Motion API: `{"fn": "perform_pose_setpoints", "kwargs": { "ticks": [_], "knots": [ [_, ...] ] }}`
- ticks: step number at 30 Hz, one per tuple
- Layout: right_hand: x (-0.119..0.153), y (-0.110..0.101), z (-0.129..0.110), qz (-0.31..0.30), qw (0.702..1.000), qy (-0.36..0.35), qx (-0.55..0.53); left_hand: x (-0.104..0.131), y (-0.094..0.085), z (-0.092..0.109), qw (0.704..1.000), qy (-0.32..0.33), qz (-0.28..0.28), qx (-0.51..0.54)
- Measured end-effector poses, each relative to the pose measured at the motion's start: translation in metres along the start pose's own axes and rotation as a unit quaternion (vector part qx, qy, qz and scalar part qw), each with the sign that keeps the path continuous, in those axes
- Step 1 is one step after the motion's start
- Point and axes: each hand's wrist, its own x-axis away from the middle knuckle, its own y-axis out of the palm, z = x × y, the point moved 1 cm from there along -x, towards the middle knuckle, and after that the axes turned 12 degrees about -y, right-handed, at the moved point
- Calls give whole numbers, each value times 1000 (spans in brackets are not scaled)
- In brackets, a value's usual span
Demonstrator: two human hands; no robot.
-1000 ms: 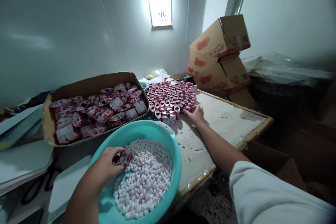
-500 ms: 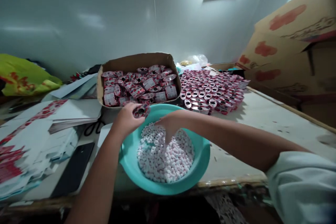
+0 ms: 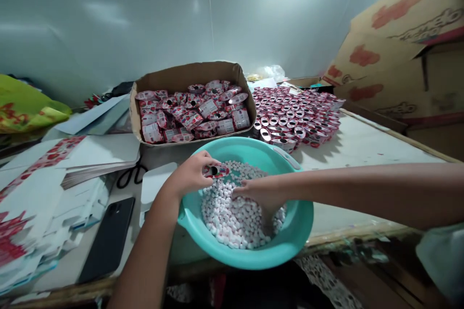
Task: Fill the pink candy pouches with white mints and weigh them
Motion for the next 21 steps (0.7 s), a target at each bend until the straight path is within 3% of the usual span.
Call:
{"fn": "perform_pose_setpoints", "kwargs": {
  "ticks": [3,6,12,15,18,21],
  "knots": [
    [-5,7,-5,-60,998,13,-19,1,-2,0,1000,7,4,22],
    [-13,-2,-16,-82,995,48,1,5,-5,1,998,5,39,40],
    [-46,-77,-50,-92,994,21,47,12,-6,-6,995,-26,92,31],
    [-66,-106,-65,-85,976,67,189,11,-3,-7,994,-48,95,4],
    [-80,-110,-74,-78,971,83,210,10,1,-2,996,-33,82,-13],
    [-88,-99,-70,-69,980,49,178,11,1,4,995,-43,89,-26]
  ]
}}
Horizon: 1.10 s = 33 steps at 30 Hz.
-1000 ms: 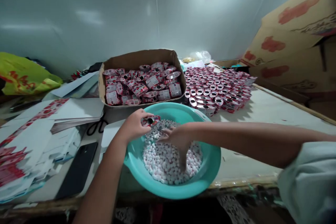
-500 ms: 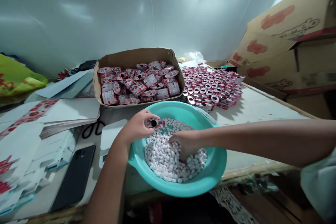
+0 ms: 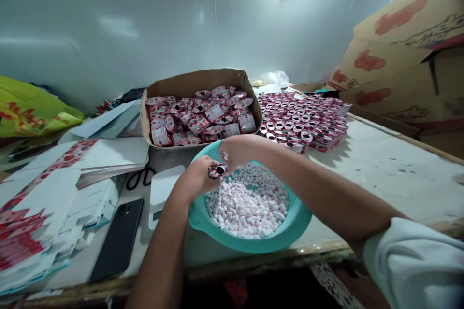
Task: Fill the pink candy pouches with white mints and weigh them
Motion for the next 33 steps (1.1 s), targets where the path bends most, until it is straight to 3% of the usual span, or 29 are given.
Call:
{"fn": "perform_pose_setpoints", "kwargs": {
  "ticks": [5,13,18,28,31,33],
  "knots": [
    [-3,15,6,57,996,-58,-39,4,-3,4,999,-28,-5,14],
    [-1,13,18,156,974,-70,-149,1,-1,-4,990,-86,2,115],
    [1,13,22,204,957,-105,-176,-1,2,-2,989,-96,29,106],
    [8,10,22,216,935,-192,-205,-3,1,-3,993,-82,46,67],
    [22,4,27,246,928,-179,-216,-1,-1,0,993,-84,59,64],
    [34,3,35,238,943,-132,-192,1,-1,1,990,-89,57,89]
  ]
}}
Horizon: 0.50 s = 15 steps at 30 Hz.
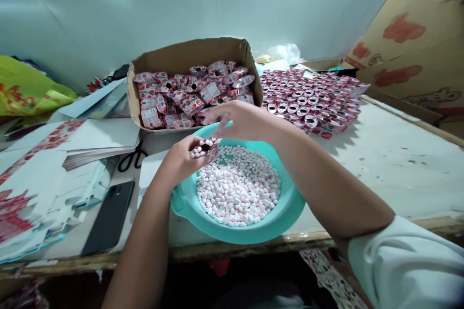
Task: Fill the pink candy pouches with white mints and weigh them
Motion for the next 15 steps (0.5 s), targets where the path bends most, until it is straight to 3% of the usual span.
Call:
{"fn": "perform_pose_setpoints", "kwargs": {
  "ticks": [2,4,6,8,11,15],
  "knots": [
    [14,-2,10,-65,994,62,55,2,0,0,1000,-6,3,3],
    [28,6,24,-179,975,111,73,3,-1,0,1000,-8,7,-12],
    [38,24,37,-301,943,137,37,4,-1,0,1000,-13,5,-26],
    [45,45,41,-386,911,147,1,4,0,1,999,-14,-1,-30],
    [51,68,32,-442,887,131,-24,5,0,2,999,-8,1,-35],
    [58,77,11,-435,892,83,-93,7,-1,3,999,-21,2,-47]
  ]
}}
